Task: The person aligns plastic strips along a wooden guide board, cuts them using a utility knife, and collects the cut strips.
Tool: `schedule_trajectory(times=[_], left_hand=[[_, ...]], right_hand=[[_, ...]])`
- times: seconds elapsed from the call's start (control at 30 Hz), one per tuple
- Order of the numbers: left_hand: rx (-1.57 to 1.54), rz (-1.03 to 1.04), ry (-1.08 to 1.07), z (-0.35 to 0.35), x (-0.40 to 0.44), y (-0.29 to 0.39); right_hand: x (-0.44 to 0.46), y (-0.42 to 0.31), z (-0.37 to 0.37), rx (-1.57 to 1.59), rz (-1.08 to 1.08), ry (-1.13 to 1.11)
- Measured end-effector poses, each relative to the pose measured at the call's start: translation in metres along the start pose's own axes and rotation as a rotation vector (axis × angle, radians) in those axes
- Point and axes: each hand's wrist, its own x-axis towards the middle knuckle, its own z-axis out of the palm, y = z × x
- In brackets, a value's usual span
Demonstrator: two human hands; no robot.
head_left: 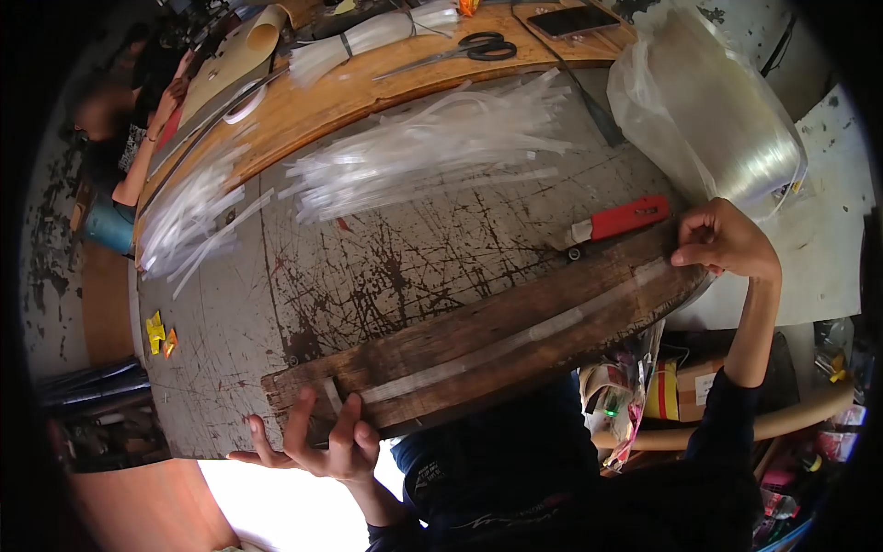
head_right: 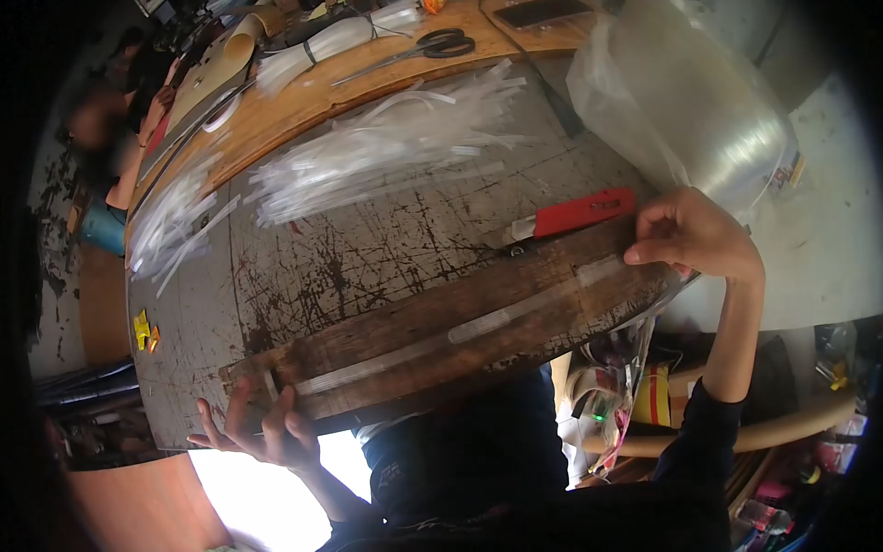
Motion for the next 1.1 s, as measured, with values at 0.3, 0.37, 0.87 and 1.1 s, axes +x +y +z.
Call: schedule_trajectory(times=[0.3,0.37,0.87,1.1], left_hand=[[-0.011,0.034,-0.036,-0.002,0.000,-0.002],[-0.016,0.038,-0.037,-0.002,0.000,-0.001],[0.009,0.044,-0.078,-0.005,0.001,-0.001],[-0.002,0.033,-0.082,-0.006,0.000,0.000]], right_hand=[[0.001,-0.003,0.002,-0.014,0.008,0.012],[0.001,-0.003,0.002,-0.012,0.013,0.013],[-0.023,-0.024,0.056,-0.482,-0.243,0.689],[-0.027,-0.007,0.081,-0.775,-0.578,0.668]])
